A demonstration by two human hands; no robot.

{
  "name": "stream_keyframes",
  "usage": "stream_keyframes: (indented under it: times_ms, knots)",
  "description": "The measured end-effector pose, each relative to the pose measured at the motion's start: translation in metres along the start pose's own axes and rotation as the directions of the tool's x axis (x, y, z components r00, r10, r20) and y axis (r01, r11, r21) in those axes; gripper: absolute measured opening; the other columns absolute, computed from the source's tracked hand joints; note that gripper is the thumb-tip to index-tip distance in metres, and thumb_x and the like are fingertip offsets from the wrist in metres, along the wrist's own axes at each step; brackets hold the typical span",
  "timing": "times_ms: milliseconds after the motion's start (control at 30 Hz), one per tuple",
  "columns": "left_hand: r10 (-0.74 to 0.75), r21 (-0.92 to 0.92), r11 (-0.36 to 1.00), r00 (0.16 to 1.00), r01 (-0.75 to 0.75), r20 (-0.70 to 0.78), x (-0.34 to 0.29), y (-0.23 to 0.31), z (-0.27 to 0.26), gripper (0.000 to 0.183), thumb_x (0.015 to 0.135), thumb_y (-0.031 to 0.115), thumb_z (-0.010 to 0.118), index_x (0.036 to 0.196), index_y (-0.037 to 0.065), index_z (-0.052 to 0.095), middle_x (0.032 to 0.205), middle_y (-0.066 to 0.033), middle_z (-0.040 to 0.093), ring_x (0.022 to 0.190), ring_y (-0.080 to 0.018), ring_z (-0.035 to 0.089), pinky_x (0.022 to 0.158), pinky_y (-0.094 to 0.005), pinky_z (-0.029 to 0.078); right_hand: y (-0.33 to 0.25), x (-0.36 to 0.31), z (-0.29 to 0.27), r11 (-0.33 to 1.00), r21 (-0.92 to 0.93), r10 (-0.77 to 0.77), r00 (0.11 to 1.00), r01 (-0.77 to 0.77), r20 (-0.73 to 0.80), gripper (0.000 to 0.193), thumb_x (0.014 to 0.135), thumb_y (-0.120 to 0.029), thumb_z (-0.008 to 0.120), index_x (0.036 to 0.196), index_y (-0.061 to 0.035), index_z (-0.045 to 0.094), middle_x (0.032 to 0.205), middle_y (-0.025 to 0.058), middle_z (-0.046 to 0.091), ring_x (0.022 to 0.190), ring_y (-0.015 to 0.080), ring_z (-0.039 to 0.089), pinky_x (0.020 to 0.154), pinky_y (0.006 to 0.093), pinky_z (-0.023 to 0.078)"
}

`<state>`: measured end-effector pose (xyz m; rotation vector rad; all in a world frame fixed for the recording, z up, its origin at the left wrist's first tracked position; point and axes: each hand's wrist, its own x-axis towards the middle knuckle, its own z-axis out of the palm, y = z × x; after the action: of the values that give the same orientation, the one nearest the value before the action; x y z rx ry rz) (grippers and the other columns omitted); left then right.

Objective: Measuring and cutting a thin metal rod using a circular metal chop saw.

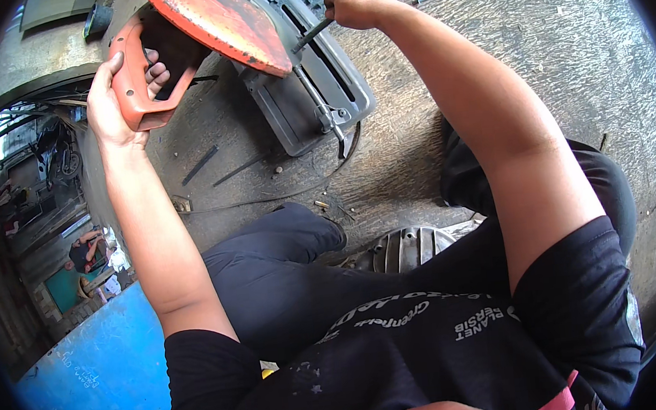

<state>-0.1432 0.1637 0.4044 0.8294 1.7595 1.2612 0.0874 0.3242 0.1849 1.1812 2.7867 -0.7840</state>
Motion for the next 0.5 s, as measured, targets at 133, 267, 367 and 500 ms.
stream_keyframes:
  times_ms: [133,267,367,500]
  knots:
    - [0.007,0.018,1.0,1.0,-0.007,-0.016,-0.001,0.001,0.001,0.048,0.088,0.026,0.049,0.121,-0.009,0.045,0.097,-0.018,0.058,0.083,-0.0255,0.06,0.077,-0.0372,0.053,0.0,-0.002,0.0,1.0,0.016,0.012,1.0,-0.011,-0.018,0.03,0.081,-0.026,0.049,0.097,-0.0116,0.069,0.104,0.0128,0.067,0.104,0.0298,0.062,0.102,0.0612,0.025]
    - [0.008,0.015,1.0,1.0,-0.008,-0.009,0.0,0.0,0.001,0.048,0.088,0.026,0.049,0.121,-0.008,0.045,0.097,-0.0177,0.059,0.082,-0.0251,0.06,0.077,-0.0369,0.053,-0.001,-0.002,0.0,0.998,0.048,0.034,0.999,-0.033,-0.026,0.029,0.081,-0.026,0.049,0.096,-0.0111,0.069,0.104,0.013,0.067,0.103,0.0302,0.062,0.103,0.0608,0.024]
    - [0.005,0.016,1.0,1.0,-0.005,-0.017,0.0,0.0,0.0,0.047,0.088,0.026,0.049,0.12,-0.008,0.046,0.097,-0.0175,0.059,0.081,-0.0247,0.059,0.076,-0.0368,0.053,-0.003,-0.005,-0.002,0.999,0.022,0.048,0.999,-0.049,0.014,0.029,0.081,-0.025,0.049,0.096,-0.011,0.069,0.103,0.013,0.068,0.103,0.0303,0.062,0.103,0.0607,0.025]
    - [0.008,0.026,1.0,0.999,-0.007,-0.039,0.0,0.0,0.002,0.047,0.088,0.027,0.049,0.12,-0.007,0.046,0.096,-0.017,0.059,0.08,-0.024,0.059,0.075,-0.0367,0.053,0.0,-0.005,0.015,0.999,-0.045,0.007,0.992,-0.013,-0.128,0.025,0.087,-0.032,0.051,0.099,-0.0174,0.067,0.094,0.0066,0.069,0.097,0.0254,0.063,0.091,0.0513,0.032]
